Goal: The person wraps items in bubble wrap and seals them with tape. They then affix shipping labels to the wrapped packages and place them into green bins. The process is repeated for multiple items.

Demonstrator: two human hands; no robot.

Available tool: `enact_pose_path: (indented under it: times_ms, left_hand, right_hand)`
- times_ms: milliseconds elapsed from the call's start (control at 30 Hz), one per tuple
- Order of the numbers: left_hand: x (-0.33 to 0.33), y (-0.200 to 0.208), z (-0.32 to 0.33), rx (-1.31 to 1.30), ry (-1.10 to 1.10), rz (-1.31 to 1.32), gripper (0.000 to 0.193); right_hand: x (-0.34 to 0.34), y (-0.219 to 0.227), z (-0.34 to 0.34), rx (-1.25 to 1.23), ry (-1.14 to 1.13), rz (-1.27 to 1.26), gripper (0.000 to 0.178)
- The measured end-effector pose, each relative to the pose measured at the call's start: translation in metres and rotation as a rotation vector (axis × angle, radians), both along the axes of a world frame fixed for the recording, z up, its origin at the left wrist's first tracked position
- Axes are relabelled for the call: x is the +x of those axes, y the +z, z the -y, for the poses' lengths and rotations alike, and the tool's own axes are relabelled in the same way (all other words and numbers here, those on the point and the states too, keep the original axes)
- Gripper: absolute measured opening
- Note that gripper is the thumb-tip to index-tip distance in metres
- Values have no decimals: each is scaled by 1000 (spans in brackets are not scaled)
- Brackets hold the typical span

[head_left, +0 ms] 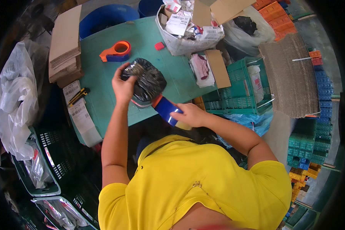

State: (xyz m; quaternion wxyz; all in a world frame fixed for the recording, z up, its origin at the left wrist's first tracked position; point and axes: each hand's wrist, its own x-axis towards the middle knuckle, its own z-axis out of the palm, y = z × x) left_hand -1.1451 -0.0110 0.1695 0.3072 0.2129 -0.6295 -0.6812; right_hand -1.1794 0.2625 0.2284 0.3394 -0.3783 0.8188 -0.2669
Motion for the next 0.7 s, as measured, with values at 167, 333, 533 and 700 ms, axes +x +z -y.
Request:
enact_pose_path:
  times_ms: [167,333,533,700]
  left_hand:
    - [-5,2,-22,28,290,54,48]
    - [18,14,-89,-55,621,92,63]
    - [57,52,-73,73,145,212,71]
    - [66,8,-145,-415,110,-13,58]
  right_hand:
    - [2,12,-8,208,-122,-113,59]
    - [-25,-25,3,-268,-614,50,63]
    - [-94,20,50,-470,-447,277,50]
    - [-64,110,156,-618,27,379,42]
